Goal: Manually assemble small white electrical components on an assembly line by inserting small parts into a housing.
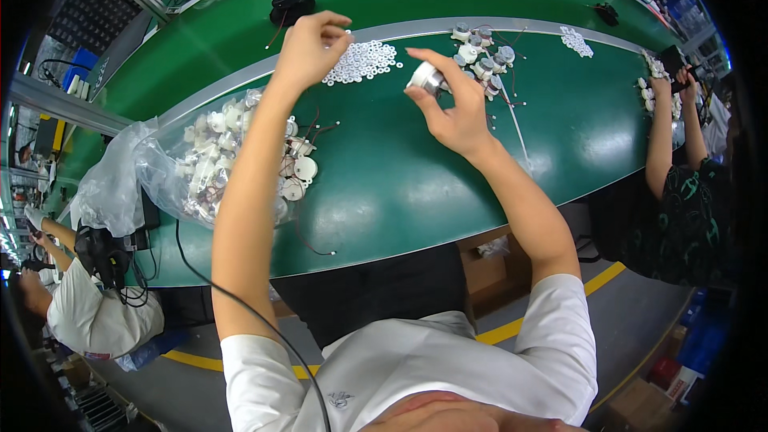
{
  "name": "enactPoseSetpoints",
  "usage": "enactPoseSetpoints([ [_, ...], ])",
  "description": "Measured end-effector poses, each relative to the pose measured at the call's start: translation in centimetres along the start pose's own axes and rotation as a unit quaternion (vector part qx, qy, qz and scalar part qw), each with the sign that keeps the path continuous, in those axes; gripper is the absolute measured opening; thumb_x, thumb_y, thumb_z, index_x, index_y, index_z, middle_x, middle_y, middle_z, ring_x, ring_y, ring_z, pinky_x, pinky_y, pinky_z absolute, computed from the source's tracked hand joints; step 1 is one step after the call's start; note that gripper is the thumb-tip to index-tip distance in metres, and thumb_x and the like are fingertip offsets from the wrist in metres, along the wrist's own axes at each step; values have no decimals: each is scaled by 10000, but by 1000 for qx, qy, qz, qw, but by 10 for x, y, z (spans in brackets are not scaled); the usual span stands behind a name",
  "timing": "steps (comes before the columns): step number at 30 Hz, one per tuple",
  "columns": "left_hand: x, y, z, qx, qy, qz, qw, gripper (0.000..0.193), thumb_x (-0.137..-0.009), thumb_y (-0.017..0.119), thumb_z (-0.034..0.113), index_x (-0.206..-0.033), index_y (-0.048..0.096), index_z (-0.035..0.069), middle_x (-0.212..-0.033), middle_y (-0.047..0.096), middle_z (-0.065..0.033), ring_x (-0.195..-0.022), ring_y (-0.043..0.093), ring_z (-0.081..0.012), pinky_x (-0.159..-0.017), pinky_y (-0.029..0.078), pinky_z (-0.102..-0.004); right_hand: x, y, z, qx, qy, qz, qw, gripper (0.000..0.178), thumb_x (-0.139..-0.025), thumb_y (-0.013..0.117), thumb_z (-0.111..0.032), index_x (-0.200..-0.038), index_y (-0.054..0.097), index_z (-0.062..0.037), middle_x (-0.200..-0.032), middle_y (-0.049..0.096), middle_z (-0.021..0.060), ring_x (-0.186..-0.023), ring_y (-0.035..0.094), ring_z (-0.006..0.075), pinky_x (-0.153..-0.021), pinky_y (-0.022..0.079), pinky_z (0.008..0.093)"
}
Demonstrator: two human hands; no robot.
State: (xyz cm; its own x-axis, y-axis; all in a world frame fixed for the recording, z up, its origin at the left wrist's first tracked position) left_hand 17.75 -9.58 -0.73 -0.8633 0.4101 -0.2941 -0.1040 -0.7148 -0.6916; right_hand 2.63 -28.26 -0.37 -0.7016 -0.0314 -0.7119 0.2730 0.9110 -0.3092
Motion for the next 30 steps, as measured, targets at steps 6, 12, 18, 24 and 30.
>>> enactPoseSetpoints([
  [6,-34,22,-32,-167,41,96,980,274,-863,760,30,-1135,768,0,-1019,792,-185,-928,784,-281,-857,612,-361,16,22,28,-86,136,-90,983,455,-1072,621,-203,-1488,488,-75,-786,610,46,-679,578,118,-639,474,287],
  [12,-41,35,-43,-120,33,22,992,252,-871,771,54,-1116,778,-2,-958,793,-187,-865,790,-289,-842,616,-364,16,31,22,-96,99,-128,982,351,-1057,626,-154,-1396,571,-77,-801,601,37,-621,516,93,-591,428,270],
  [18,-52,46,-33,-121,70,21,990,298,-865,793,75,-1149,775,-14,-995,792,-203,-882,785,-273,-860,613,-365,16,33,23,-92,110,-148,978,348,-1044,640,-122,-1384,582,-73,-846,660,58,-641,569,105,-621,472,266],
  [24,-59,55,-35,-100,64,0,993,329,-850,783,62,-1179,778,36,-1062,784,-195,-963,769,-324,-906,606,-397,19,42,28,-104,127,-161,973,356,-1037,673,-128,-1378,588,-77,-908,695,72,-739,633,143,-709,532,292],
  [30,-65,70,-12,-135,119,-10,984,290,-879,762,57,-1164,774,9,-1076,793,-168,-922,778,-300,-887,603,-384,20,44,32,-85,130,-185,970,366,-1027,693,-141,-1377,594,-100,-929,716,95,-753,656,174,-724,547,322],
])
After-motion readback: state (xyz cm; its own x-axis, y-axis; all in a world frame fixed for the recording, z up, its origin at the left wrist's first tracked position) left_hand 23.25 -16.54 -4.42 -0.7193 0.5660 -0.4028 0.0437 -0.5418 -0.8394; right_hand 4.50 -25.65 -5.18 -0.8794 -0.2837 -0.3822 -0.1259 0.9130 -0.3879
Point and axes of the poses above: each hand's wrist, its own x-axis away from the middle knuckle, its own y-axis out of the palm, z = x × y, the point moved 8 cm from there along -x, towards the middle knuckle
